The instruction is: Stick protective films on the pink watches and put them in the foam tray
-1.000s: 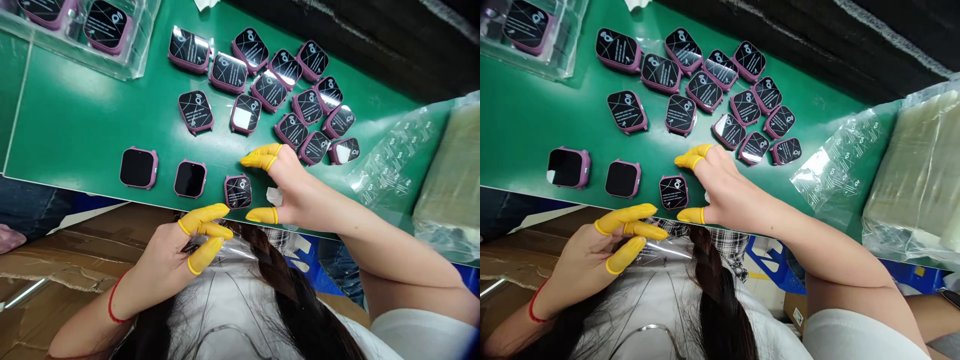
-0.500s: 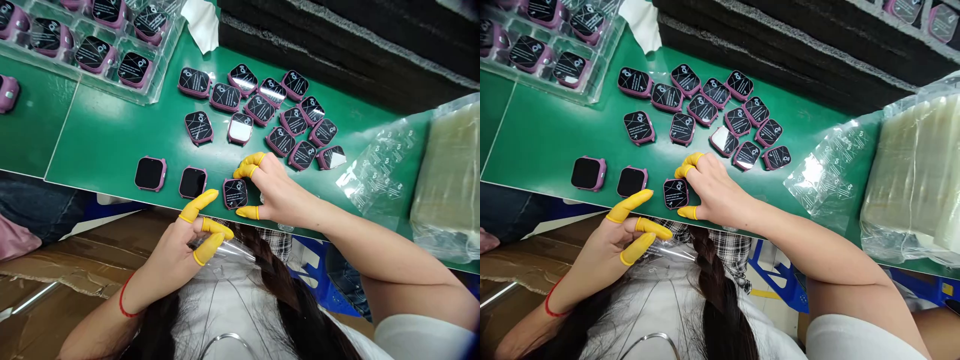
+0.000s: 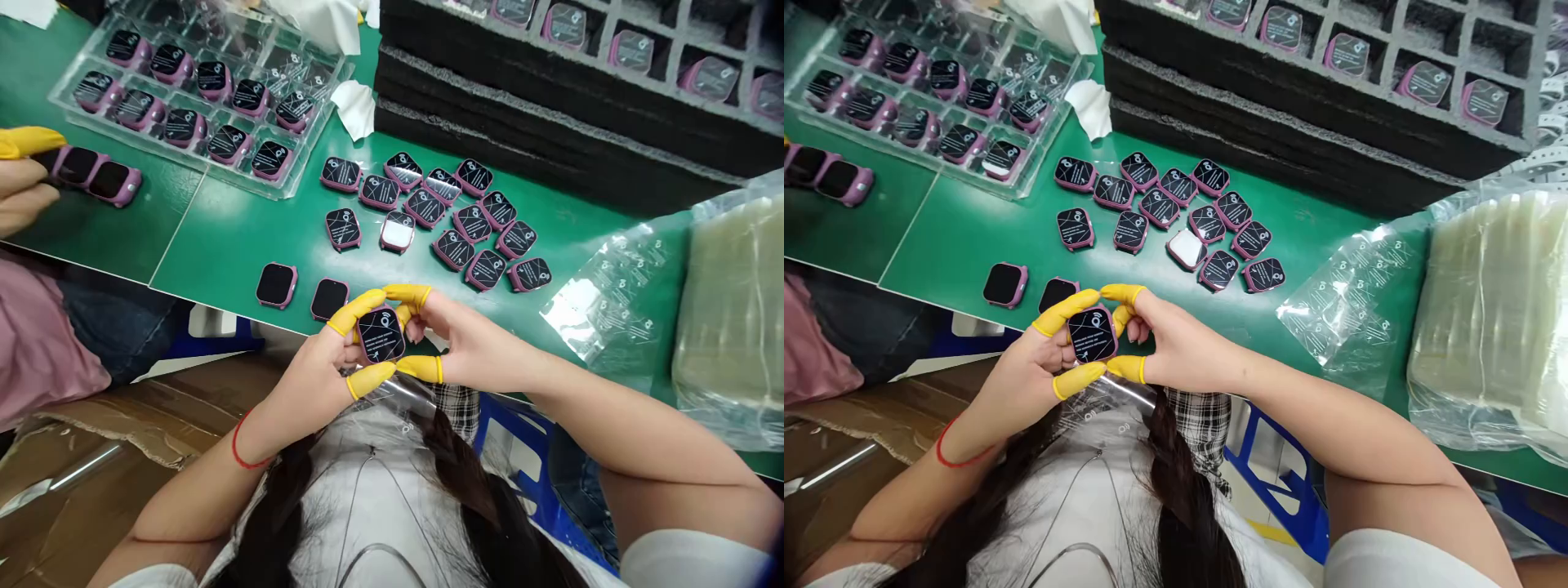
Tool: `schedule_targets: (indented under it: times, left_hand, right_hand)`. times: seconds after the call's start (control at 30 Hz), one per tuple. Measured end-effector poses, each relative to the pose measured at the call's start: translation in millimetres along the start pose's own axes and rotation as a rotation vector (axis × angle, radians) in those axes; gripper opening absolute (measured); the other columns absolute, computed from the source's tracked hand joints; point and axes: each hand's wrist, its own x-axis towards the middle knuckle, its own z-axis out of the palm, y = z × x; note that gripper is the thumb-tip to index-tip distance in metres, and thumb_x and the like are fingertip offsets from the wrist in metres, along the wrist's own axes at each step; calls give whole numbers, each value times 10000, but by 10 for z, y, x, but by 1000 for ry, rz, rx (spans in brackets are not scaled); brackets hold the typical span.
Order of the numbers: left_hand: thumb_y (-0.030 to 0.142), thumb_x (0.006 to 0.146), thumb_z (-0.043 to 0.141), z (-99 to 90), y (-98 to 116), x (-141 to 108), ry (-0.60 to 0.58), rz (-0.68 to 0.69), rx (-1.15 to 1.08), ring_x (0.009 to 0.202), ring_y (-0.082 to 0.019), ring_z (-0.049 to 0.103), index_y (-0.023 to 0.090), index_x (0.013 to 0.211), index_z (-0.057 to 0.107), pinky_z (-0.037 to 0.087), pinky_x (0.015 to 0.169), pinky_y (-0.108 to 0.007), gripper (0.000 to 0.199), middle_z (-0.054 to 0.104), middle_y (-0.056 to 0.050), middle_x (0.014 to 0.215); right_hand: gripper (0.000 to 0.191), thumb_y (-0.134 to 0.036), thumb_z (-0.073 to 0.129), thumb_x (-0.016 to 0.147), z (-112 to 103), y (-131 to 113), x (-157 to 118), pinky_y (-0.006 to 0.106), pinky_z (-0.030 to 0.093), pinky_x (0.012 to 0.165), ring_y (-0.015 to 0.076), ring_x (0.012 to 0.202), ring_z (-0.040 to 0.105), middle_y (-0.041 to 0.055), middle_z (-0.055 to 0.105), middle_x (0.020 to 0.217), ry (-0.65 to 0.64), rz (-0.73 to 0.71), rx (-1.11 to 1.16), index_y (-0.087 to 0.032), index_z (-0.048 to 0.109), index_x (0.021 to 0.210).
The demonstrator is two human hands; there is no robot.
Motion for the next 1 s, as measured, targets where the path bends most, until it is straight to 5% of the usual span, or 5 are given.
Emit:
schedule_targets:
  times: [0.17, 0.4, 0.6, 0.8, 1.0]
  left_hand:
    - [244, 832, 707, 78, 63, -66, 140, 13, 175, 967, -182, 717, 218, 1416, 397, 585, 877, -290, 661, 707, -76, 1153]
    - [254, 827, 712, 144, 84, -67, 165, 22, 196, 903, -164, 725, 194, 1399, 431, 595, 845, -269, 640, 729, -63, 1084]
    - [280, 801, 749, 97, 79, -65, 155, -25, 105, 919, -166, 726, 204, 1391, 448, 588, 855, -258, 667, 746, -47, 1049]
    - [278, 821, 728, 84, 46, -74, 151, 1, 175, 919, -155, 721, 233, 1389, 458, 583, 831, -232, 630, 741, -25, 1068]
    - [257, 837, 717, 84, 37, -67, 111, -8, 128, 860, -105, 716, 287, 1389, 454, 575, 813, -192, 612, 728, 5, 1100]
  right_hand:
    - [331, -328, 732, 753, 44, -35, -2, 232, 434, 591, 83, 648, 458, -48, 500, 740, -96, 233, 373, -168, 545, 973]
    - [285, -248, 788, 689, 122, -19, -27, 228, 441, 652, 79, 675, 515, -53, 569, 727, -55, 291, 569, -163, 549, 820]
    - [155, -112, 684, 708, 61, -36, -2, 223, 436, 690, 75, 707, 546, -40, 609, 733, -100, 309, 635, -154, 571, 806]
    - [291, -171, 795, 630, 94, -32, 5, 227, 422, 689, 77, 700, 525, -43, 604, 755, -70, 350, 637, -151, 572, 816]
    - [188, -128, 723, 667, 67, -14, -1, 236, 412, 684, 80, 684, 520, -44, 594, 721, -95, 344, 616, -150, 577, 783]
